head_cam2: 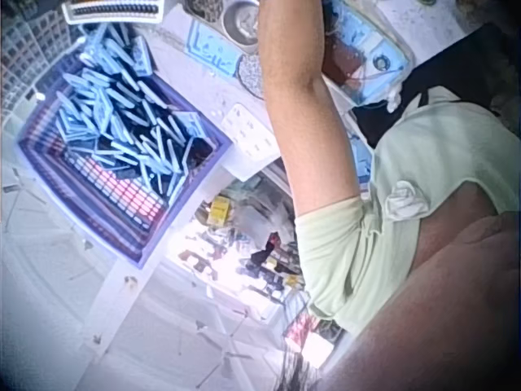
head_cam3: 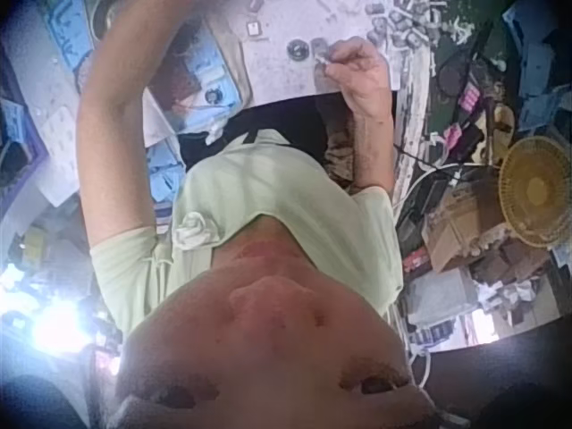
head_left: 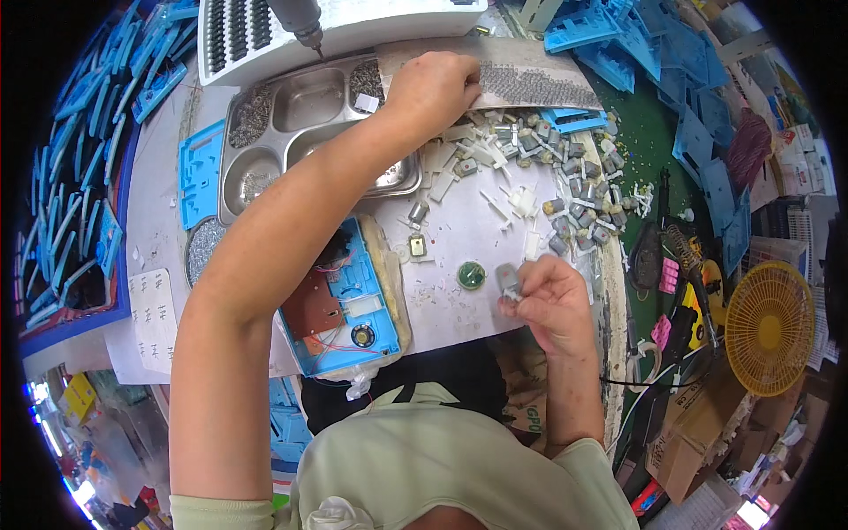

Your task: Assembling a blue electronic device by soldering wires and fastening screws on the casing.

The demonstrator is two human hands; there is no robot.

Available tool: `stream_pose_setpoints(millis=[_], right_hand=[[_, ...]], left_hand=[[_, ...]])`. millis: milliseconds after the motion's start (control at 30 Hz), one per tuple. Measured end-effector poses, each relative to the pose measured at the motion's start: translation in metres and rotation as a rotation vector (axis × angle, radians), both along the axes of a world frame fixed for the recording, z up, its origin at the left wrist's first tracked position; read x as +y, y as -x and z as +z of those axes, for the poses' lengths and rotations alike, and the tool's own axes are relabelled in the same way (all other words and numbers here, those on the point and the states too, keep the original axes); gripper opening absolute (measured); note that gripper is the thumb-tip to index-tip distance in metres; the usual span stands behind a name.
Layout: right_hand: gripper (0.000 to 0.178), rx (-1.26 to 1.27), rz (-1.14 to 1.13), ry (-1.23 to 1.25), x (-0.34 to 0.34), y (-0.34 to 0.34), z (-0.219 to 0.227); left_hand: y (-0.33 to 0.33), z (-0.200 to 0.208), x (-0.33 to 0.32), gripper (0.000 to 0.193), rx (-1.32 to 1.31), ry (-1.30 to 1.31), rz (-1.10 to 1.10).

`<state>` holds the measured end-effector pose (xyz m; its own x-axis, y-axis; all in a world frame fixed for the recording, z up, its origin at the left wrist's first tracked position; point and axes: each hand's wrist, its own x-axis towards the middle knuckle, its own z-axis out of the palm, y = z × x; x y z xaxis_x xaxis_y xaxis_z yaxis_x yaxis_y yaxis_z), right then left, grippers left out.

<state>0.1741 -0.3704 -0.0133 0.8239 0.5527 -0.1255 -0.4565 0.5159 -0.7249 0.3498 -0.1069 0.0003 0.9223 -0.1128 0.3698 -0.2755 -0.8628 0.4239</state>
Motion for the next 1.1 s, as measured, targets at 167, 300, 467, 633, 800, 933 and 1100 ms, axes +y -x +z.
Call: stream_pose_setpoints(millis=[167, 300, 467, 633, 800, 933, 1100], right_hand=[[0.056, 0.045, -0.106, 0.116, 0.005, 0.001, 0.017], [0.055, -0.076, -0.116, 0.29, -0.005, 0.001, 0.012], [0.046, -0.368, -0.057, 0.734, -0.007, -0.001, 0.024], [0.043, -0.655, 0.177, 1.076, 0.012, -0.014, 0.024], [0.041, -0.815, 0.275, 1.178, 0.025, -0.019, 0.023], [0.039, -1.146, 0.323, 1.335, 0.039, -0.022, 0.025], [0.041, -1.061, 0.37, 1.294, 0.04, -0.028, 0.031]], left_hand=[[0.009, -0.004, 0.013, 0.019, -0.05, 0.257, 0.064], [0.019, 0.001, 0.028, 0.019, -0.177, 0.112, -0.014], [0.131, 0.065, 0.032, 0.014, 0.039, 0.483, -0.13], [0.254, 0.067, 0.046, 0.009, 0.449, 0.877, 0.007], [0.301, 0.038, 0.044, 0.012, 0.373, 0.881, 0.036], [0.317, 0.025, 0.038, 0.013, 0.285, 0.879, 0.035], [0.325, 0.02, 0.028, 0.016, 0.287, 0.861, 0.056]])
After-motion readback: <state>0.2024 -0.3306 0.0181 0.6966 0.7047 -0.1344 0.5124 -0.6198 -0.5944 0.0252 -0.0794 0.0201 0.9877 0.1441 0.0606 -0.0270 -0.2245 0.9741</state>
